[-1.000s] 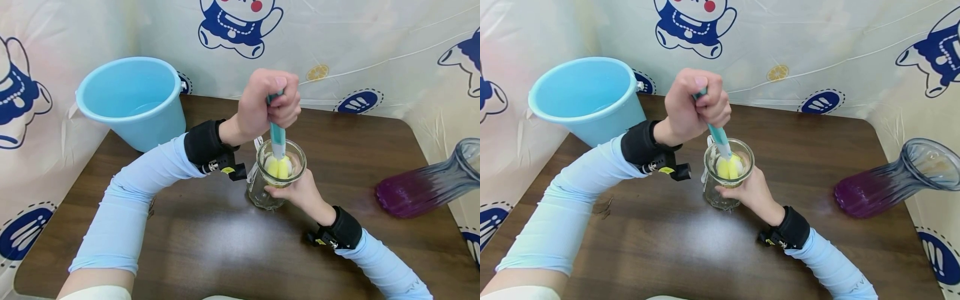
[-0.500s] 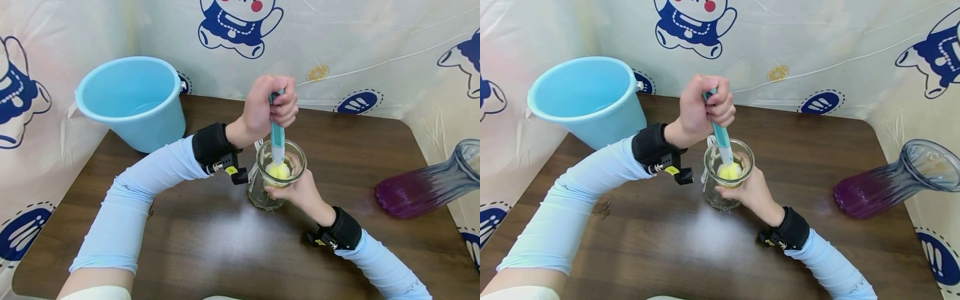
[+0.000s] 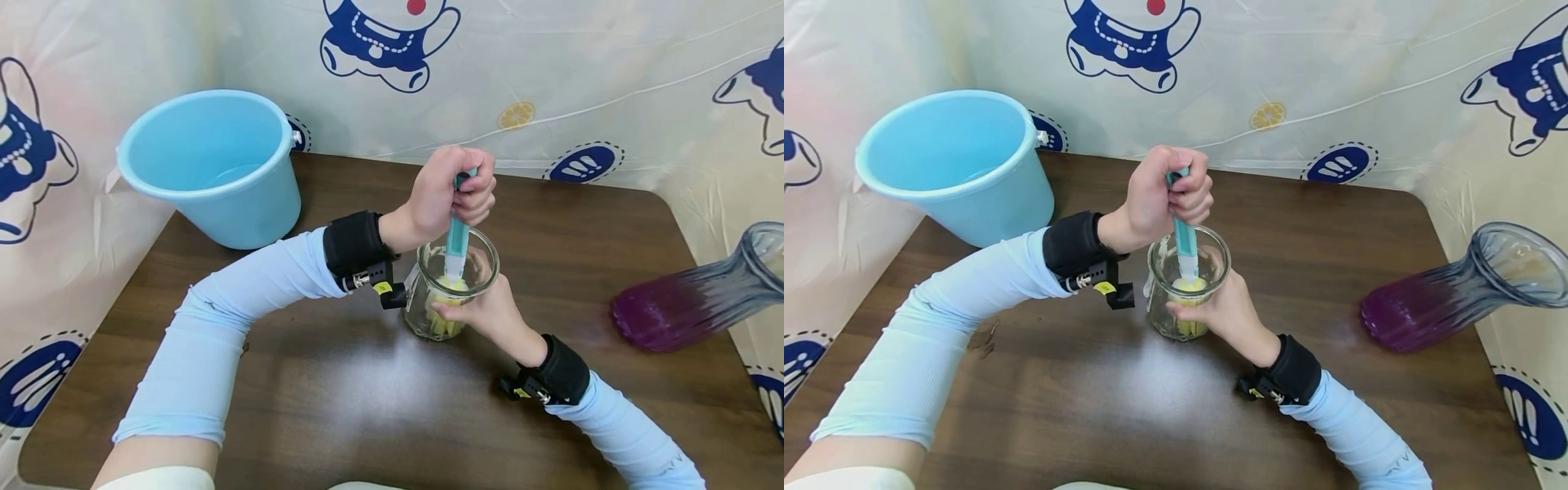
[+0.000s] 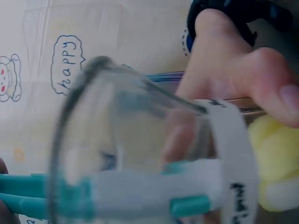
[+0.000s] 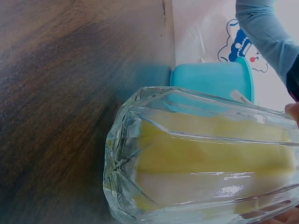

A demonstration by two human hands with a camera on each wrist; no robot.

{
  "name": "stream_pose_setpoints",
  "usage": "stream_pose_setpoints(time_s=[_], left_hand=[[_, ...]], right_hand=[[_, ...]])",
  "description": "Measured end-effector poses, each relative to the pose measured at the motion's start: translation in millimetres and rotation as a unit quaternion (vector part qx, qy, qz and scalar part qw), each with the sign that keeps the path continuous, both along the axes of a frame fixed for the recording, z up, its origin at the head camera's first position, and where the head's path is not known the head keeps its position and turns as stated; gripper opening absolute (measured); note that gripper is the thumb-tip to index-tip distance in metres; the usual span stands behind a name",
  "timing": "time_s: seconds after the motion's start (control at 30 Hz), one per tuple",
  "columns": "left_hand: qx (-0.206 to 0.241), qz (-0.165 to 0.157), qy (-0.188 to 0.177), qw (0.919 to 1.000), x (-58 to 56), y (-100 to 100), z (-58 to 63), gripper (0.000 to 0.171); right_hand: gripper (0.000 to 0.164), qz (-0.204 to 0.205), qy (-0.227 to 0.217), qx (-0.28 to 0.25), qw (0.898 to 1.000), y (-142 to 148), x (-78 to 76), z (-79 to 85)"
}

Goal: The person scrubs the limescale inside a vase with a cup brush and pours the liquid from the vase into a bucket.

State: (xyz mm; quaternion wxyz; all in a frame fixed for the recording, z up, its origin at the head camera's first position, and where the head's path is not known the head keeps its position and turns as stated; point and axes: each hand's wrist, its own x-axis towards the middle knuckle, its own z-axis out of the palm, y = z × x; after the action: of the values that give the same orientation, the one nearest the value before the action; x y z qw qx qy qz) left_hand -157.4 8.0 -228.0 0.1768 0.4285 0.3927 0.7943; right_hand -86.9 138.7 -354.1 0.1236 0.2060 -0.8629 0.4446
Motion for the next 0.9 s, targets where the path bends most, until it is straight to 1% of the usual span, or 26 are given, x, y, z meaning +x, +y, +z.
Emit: stream_pose_setpoints(time_s=[0.13, 0.27, 0.37, 0.47, 0.57, 0.63, 0.73, 0.83, 0.9], left_hand=[[0.007, 0.012, -0.011, 0.9998, 0.6, -5, 13.4, 0.030], [0.014, 0.030, -0.026, 0.9991, -0.4, -11, 31.9, 0.032], [0.025, 0.046, -0.035, 0.9980, -4.3, -15, 47.6, 0.033], [0.040, 0.059, -0.025, 0.9971, -9.9, -17, 62.1, 0.033], [0.043, 0.062, -0.020, 0.9970, -14.3, -16, 71.6, 0.033], [0.034, 0.064, -0.032, 0.9968, -15.9, -15, 74.4, 0.033], [0.019, 0.072, -0.063, 0.9952, -17.6, -12, 74.3, 0.035], [-0.001, 0.076, -0.095, 0.9925, -17.8, -11, 69.2, 0.035], [-0.018, 0.077, -0.107, 0.9911, -17.2, -9, 63.3, 0.036]], right_hand=[[0.082, -0.002, -0.006, 0.001, 1.000, 0, 1.0, -0.3], [0.084, -0.003, -0.001, 0.006, 1.000, 0, 2.5, -0.3], [0.083, 0.001, -0.007, -0.005, 1.000, 0, 2.6, 0.5], [0.079, 0.003, -0.012, -0.011, 1.000, 0, 2.1, 1.8], [0.077, 0.002, -0.010, -0.005, 1.000, 1, 1.8, 3.0], [0.076, 0.001, -0.008, -0.001, 1.000, 1, 1.8, 2.9], [0.076, 0.001, -0.013, -0.003, 1.000, 1, 2.1, 2.6], [0.079, 0.001, -0.020, -0.008, 1.000, 0, 2.5, 1.8], [0.081, 0.002, -0.021, -0.007, 1.000, 0, 2.8, 1.6]])
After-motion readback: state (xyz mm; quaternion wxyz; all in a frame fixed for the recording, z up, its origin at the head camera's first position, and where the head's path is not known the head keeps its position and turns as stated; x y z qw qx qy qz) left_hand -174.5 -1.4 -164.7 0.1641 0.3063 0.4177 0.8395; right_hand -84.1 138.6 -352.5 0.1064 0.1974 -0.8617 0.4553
